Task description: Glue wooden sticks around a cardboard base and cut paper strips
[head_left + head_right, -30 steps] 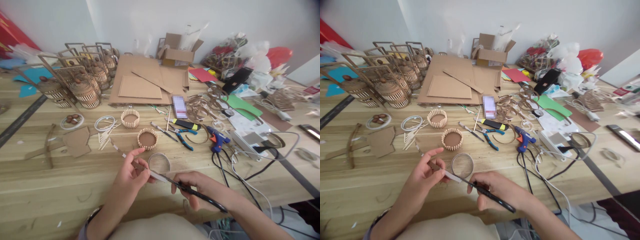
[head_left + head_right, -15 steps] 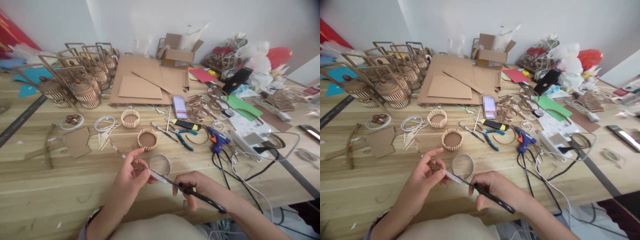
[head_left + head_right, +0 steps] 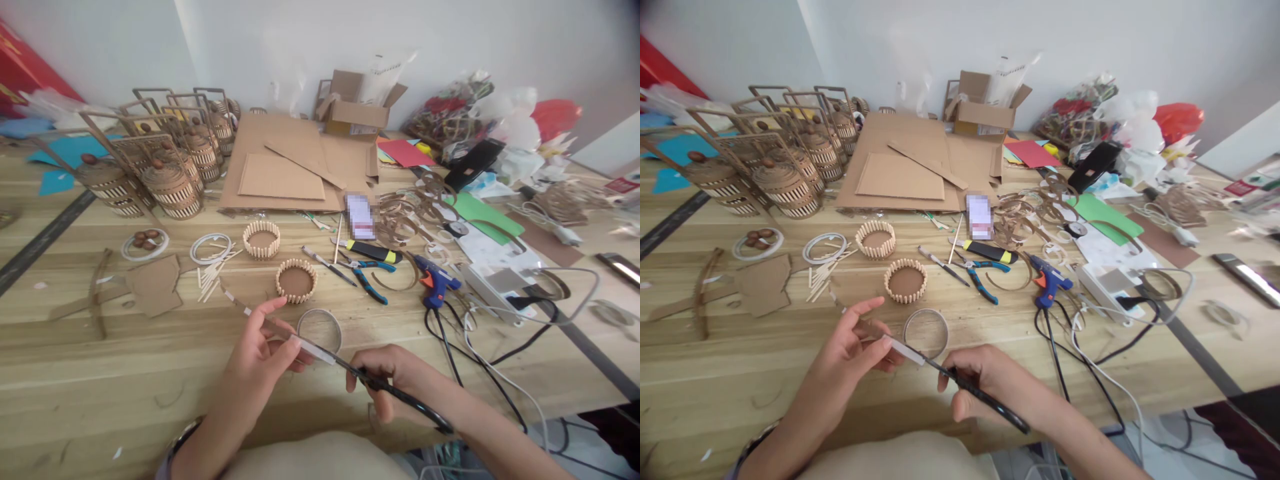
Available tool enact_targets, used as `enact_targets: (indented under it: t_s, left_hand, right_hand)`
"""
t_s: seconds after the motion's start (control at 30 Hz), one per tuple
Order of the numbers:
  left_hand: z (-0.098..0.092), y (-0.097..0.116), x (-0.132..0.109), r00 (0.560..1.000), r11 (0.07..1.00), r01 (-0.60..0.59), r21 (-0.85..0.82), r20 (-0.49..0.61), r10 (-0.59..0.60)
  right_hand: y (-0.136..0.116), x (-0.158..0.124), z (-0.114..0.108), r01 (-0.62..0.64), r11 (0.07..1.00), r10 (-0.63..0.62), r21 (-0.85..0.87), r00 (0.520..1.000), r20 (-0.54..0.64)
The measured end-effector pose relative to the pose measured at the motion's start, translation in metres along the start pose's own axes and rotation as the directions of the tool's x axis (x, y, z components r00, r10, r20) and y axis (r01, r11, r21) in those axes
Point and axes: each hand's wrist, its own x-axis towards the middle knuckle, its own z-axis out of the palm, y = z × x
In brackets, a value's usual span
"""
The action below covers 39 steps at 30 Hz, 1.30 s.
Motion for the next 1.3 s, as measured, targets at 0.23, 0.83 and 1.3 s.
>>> enact_targets:
  t_s: [0.23, 0.83, 1.3]
  left_hand:
    - [-0.012, 0.005, -0.017, 0.995, 0.989, 0.001, 0.147, -0.102, 0.014]
    - [-0.006, -0.014, 0.000, 0.972, 0.965, 0.183, 0.187, 0.113, -0.206]
    - [-0.003, -0.009, -0.002, 0.973, 0.967, 0.176, 0.185, 0.116, -0.199]
  right_hand:
    - [0.000, 0.003, 0.002, -0.003, 1.000, 0.002, -0.017, 0.998, -0.057]
    - [-0.005, 0.001, 0.018, -0.010, 0.998, 0.006, -0.059, 0.998, -0.056]
    - [-0.005, 0.003, 0.019, 0.004, 0.995, -0.014, -0.097, 0.994, -0.105]
